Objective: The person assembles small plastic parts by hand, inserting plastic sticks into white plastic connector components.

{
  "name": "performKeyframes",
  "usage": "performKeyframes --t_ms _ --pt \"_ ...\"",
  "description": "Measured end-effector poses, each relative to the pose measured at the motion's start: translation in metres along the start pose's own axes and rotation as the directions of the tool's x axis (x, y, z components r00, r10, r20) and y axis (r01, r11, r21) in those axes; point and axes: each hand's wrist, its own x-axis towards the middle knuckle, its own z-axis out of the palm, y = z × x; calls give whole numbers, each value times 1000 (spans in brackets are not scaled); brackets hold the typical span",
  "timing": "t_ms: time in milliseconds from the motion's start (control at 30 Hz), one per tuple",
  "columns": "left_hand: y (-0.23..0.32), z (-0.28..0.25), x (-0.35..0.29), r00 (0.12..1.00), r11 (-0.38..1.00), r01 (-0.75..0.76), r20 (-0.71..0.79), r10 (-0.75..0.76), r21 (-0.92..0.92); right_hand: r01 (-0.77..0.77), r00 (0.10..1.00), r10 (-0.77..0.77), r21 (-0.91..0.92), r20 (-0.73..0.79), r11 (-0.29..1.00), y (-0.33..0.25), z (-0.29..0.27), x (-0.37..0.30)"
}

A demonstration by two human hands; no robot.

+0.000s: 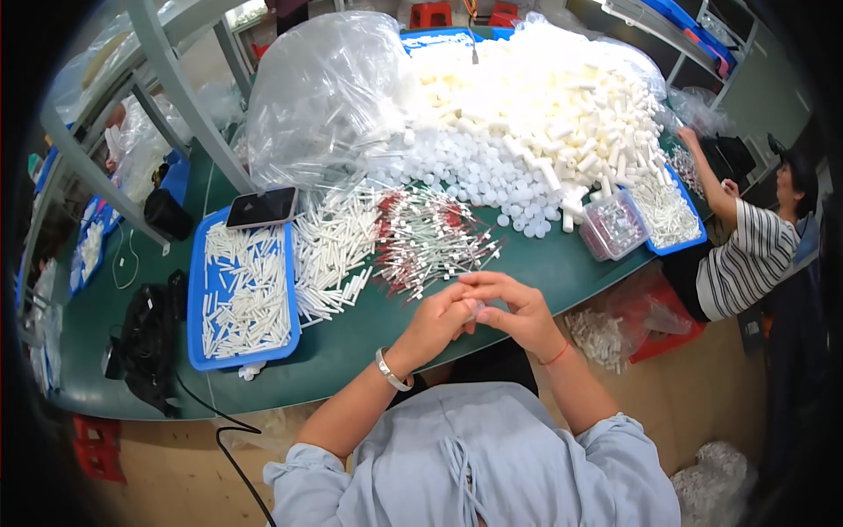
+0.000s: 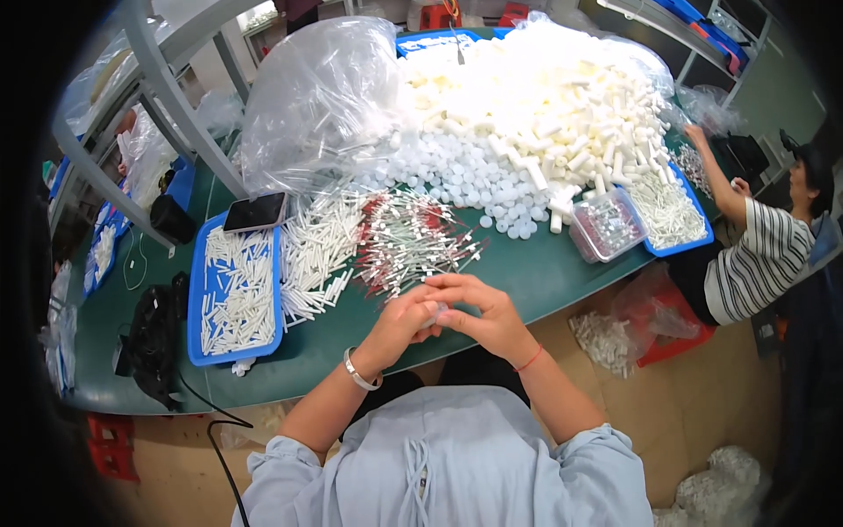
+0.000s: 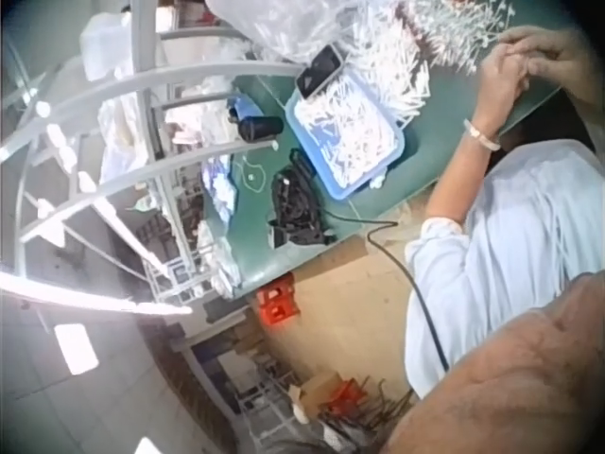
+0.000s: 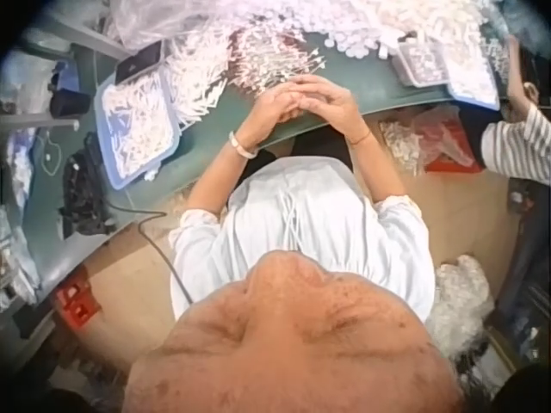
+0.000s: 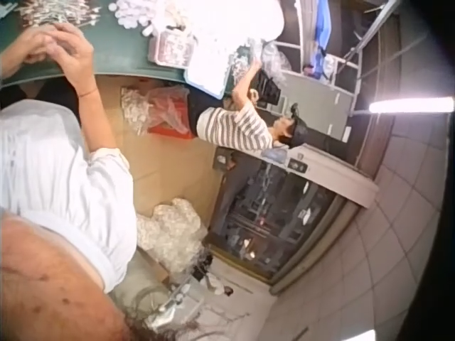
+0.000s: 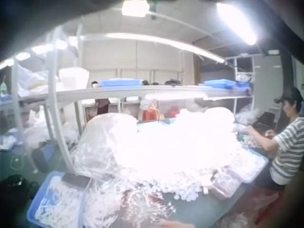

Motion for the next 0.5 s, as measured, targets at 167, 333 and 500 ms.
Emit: performKeyframes --t_ms 167,333,500 --pt "-21 5 -7 997 991 -62 -44 68 119 -120 987 91 234 130 965 13 3 -4" --pt "-21 14 -14 995 989 -103 24 101 106 -368 925 221 580 309 727 7 15 -10" --pt "-16 24 -17 991 990 -127 46 124 57 -349 935 212 629 286 695 9 16 -23"
